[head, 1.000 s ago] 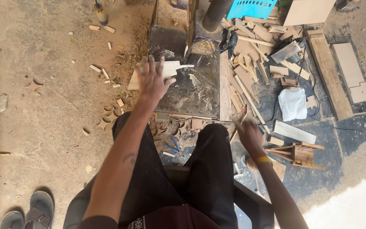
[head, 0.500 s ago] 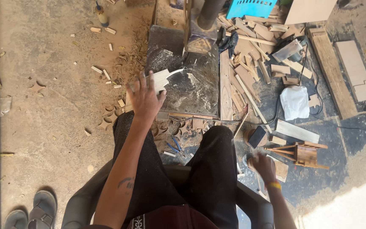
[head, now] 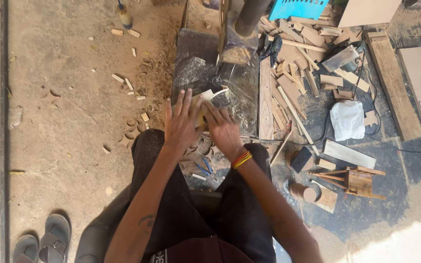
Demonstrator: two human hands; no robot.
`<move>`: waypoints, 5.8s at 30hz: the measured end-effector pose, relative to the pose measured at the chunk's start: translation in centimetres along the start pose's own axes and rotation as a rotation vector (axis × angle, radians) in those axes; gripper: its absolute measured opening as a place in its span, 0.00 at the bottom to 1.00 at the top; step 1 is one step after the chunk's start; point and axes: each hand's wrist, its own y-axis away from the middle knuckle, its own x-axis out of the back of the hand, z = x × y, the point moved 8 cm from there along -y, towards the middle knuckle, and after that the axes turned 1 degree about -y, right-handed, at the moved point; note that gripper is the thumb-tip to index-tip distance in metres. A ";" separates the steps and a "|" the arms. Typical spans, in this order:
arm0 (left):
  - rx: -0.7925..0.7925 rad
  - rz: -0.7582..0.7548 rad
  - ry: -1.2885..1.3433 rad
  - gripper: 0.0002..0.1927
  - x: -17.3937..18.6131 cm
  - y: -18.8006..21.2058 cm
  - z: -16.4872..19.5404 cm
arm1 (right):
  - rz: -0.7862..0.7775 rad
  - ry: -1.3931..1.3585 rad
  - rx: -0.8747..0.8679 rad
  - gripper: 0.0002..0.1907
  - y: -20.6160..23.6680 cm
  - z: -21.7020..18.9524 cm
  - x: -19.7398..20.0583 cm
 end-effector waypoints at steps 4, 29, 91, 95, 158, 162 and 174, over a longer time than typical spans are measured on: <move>0.032 -0.088 0.062 0.54 -1.0 -0.6 -0.4 | 0.056 -0.006 -0.151 0.28 0.7 -0.6 -0.1; -0.063 0.049 0.103 0.46 -1.8 -3.1 -0.3 | 0.143 0.049 -0.224 0.27 0.0 0.1 -2.1; -0.090 0.024 0.111 0.45 -3.3 -2.7 -1.2 | 0.202 0.035 -0.319 0.32 0.1 -1.1 -2.3; -0.096 0.045 0.113 0.45 -3.4 -2.6 -1.3 | 0.203 0.011 -0.313 0.33 0.2 -1.1 -2.5; 0.166 0.108 0.374 0.17 -2.8 4.8 3.2 | 0.104 -0.107 -0.368 0.19 5.4 3.9 -1.1; 0.169 0.195 0.365 0.23 -1.8 3.0 1.8 | 0.040 -0.003 -0.362 0.35 5.8 1.9 -0.1; -0.107 0.093 0.302 0.35 -0.5 -0.1 1.3 | 0.042 0.053 -0.450 0.30 4.5 3.0 0.1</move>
